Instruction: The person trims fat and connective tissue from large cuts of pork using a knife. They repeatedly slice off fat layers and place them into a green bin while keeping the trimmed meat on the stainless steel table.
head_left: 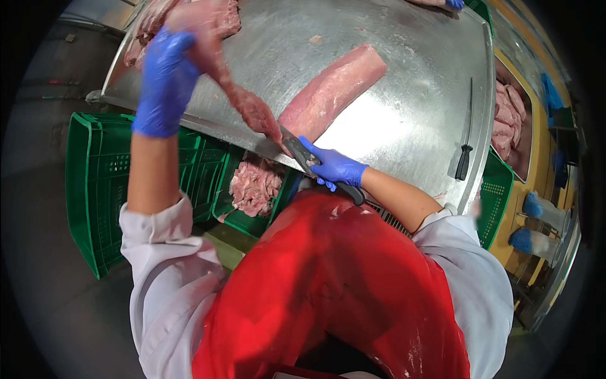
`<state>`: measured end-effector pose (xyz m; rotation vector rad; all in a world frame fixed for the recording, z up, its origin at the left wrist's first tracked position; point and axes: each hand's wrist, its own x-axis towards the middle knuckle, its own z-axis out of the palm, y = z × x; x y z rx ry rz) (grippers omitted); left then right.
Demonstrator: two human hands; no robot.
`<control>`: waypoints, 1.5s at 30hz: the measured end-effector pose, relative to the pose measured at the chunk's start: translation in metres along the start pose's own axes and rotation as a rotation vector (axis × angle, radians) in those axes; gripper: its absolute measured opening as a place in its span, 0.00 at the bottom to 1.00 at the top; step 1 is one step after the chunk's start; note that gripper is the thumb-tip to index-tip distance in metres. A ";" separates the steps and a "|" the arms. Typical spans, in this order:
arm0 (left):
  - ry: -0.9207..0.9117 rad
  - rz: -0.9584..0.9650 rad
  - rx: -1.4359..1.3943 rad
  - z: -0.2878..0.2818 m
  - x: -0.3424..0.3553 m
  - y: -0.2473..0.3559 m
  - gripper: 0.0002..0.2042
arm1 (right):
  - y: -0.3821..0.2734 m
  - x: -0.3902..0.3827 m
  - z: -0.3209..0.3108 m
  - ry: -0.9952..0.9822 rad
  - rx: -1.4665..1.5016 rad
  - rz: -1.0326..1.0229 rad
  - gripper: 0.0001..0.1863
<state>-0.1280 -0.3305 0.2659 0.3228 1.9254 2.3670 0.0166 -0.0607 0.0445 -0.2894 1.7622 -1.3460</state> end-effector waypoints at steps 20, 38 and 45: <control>-0.280 -0.061 1.352 0.117 -0.047 -0.226 0.41 | 0.125 -0.177 -0.071 0.929 0.441 -0.087 0.43; -0.288 0.525 1.739 0.163 0.070 -0.332 0.45 | 0.186 -0.339 0.086 1.290 1.025 0.060 0.44; -0.316 -0.219 1.596 0.124 0.124 -0.318 0.53 | 0.182 -0.325 0.047 1.172 0.910 0.043 0.45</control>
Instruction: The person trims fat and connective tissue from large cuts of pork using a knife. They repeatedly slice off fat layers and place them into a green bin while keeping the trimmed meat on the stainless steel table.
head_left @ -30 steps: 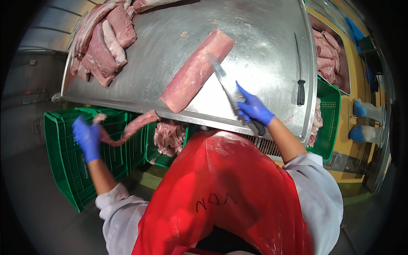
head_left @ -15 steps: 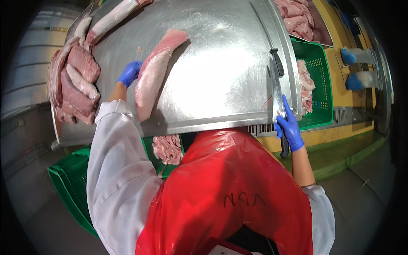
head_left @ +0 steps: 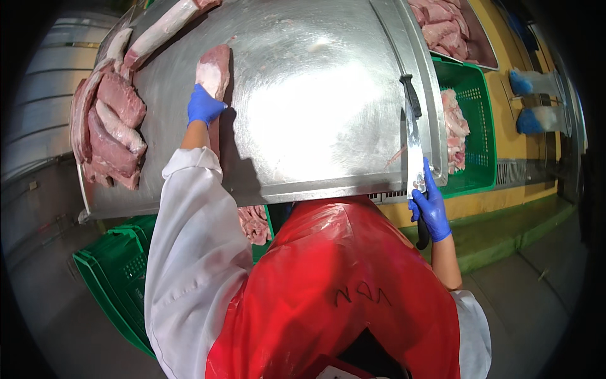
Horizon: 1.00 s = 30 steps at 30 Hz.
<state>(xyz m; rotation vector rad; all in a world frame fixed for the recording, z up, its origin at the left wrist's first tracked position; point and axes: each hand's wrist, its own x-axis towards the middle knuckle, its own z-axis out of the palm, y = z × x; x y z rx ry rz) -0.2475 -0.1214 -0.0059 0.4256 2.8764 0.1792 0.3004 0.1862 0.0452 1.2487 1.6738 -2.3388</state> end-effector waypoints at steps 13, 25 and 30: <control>0.063 0.381 0.126 0.026 -0.095 0.101 0.36 | -0.048 0.155 0.086 -0.106 -0.199 -0.310 0.43; 0.317 0.826 0.305 0.082 -0.031 0.200 0.05 | -0.039 0.123 0.050 -0.043 -0.196 -0.250 0.42; 0.106 0.352 -0.093 0.029 -0.044 0.200 0.10 | -0.011 0.106 0.021 -0.017 -0.167 -0.282 0.42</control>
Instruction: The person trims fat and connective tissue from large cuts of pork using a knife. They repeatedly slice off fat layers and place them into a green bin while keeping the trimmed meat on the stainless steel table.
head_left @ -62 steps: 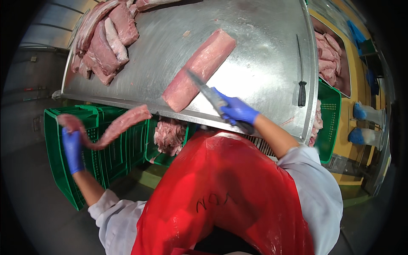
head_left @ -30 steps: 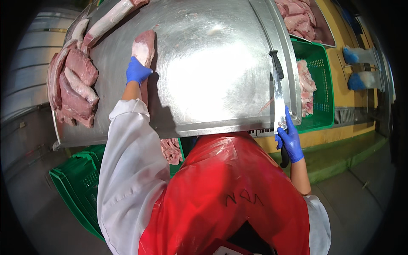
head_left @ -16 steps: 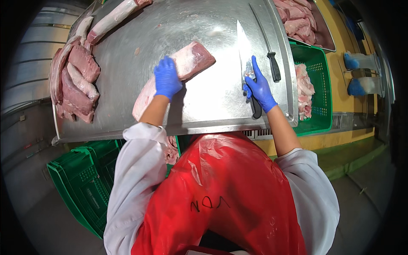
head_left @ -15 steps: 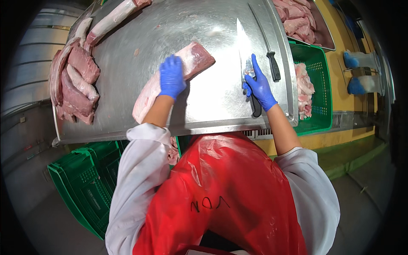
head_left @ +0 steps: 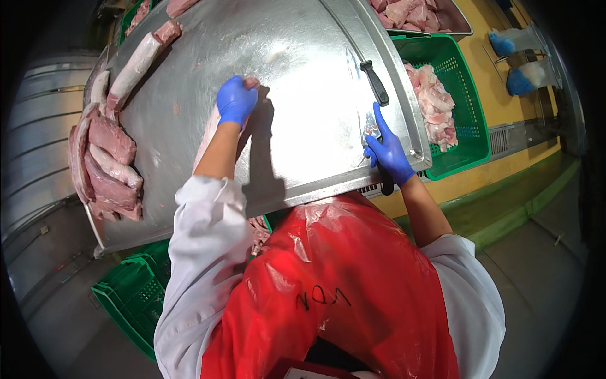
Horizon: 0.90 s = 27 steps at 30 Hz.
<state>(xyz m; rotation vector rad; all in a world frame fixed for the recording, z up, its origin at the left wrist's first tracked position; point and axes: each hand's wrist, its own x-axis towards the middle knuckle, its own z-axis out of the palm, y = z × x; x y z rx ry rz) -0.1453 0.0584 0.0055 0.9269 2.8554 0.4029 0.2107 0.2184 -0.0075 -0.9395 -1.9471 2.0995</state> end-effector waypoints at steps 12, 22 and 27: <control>-0.086 -0.126 -0.024 -0.041 -0.012 -0.039 0.15 | -0.030 0.123 0.110 -0.241 -0.006 -0.201 0.42; 0.000 0.206 0.291 -0.014 -0.120 -0.091 0.51 | -0.034 0.180 0.171 0.032 -0.033 0.100 0.40; -0.094 -0.049 0.031 -0.019 -0.098 -0.133 0.37 | -0.009 0.183 0.167 0.075 -0.230 0.081 0.40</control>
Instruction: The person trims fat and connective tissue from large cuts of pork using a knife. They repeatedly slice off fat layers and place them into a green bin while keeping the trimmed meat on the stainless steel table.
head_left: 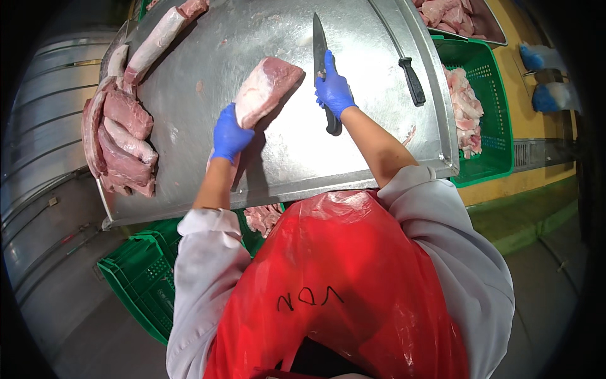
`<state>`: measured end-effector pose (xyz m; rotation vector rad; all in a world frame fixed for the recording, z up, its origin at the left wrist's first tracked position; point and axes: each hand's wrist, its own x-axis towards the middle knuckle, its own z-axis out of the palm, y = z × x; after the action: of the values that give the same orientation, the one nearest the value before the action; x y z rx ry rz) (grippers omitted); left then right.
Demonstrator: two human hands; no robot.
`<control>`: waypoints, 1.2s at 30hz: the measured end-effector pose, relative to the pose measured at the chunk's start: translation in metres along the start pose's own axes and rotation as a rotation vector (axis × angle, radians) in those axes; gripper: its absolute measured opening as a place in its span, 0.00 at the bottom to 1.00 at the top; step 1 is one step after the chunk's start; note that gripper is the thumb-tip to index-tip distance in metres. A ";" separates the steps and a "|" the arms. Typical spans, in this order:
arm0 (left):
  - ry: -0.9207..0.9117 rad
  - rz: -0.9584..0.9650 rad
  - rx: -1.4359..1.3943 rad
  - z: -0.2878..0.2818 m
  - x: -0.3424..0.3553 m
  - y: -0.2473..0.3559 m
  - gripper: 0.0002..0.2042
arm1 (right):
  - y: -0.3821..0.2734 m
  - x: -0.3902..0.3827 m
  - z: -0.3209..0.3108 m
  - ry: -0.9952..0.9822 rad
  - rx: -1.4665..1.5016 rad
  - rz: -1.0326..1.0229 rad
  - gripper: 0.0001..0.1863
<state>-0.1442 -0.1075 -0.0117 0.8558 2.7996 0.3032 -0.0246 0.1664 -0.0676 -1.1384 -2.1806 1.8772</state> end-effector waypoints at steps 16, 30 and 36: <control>-0.369 0.140 -0.330 -0.029 0.047 -0.042 0.33 | -0.027 -0.032 0.040 -0.181 0.588 -0.053 0.42; -0.360 0.169 -0.325 -0.030 0.027 -0.041 0.35 | 0.006 -0.098 0.049 -0.213 0.344 -0.214 0.41; -0.147 0.095 -0.394 -0.017 0.014 -0.033 0.38 | -0.016 -0.099 0.027 -0.316 0.185 -0.090 0.42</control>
<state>-0.1774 -0.1283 -0.0059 0.8737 2.4472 0.7445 0.0272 0.0896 -0.0198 -0.7414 -2.0976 2.2924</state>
